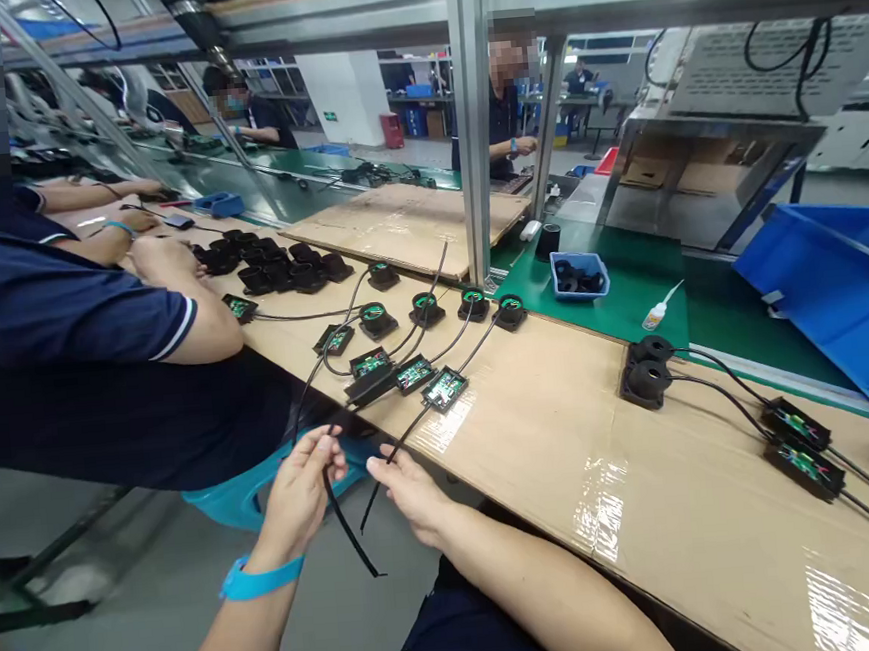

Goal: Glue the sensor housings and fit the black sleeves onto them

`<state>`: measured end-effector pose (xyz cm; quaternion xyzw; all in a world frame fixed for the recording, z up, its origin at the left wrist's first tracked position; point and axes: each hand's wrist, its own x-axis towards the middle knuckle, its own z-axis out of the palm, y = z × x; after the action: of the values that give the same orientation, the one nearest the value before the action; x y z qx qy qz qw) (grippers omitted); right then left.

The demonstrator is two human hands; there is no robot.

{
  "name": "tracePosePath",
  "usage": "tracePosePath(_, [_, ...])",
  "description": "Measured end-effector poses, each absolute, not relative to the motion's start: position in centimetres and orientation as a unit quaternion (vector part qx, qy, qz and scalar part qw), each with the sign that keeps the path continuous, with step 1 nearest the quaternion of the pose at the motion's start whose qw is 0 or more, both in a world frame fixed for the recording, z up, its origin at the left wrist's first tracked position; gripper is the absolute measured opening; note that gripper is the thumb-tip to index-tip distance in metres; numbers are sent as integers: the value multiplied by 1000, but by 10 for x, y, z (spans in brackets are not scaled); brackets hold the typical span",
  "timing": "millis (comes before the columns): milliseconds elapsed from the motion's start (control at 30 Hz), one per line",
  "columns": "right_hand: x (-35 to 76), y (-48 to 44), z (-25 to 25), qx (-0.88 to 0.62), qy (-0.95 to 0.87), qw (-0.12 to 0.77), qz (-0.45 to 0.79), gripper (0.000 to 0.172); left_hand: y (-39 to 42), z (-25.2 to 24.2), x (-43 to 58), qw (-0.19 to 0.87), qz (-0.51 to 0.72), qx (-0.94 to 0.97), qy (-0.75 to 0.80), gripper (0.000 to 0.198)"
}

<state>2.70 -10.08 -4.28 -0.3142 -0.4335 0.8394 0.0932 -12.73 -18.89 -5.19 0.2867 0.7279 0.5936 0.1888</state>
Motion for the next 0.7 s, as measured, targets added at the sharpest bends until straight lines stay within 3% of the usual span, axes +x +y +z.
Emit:
tracePosePath(233, [-33, -100, -44, -339, -397, 108, 846, 38, -174, -47, -177, 116, 529, 268, 796, 34])
tracePosePath(467, [-57, -104, -24, -317, -352, 162, 865, 27, -177, -43, -174, 152, 440, 358, 809, 49])
tracePosePath(533, [-40, -108, -19, -322, -342, 193, 862, 31, -179, -32, -176, 138, 413, 389, 812, 50])
tracePosePath(700, [33, -109, -6, -321, -326, 222, 861, 59, -148, 12, -173, 36, 381, 469, 796, 37])
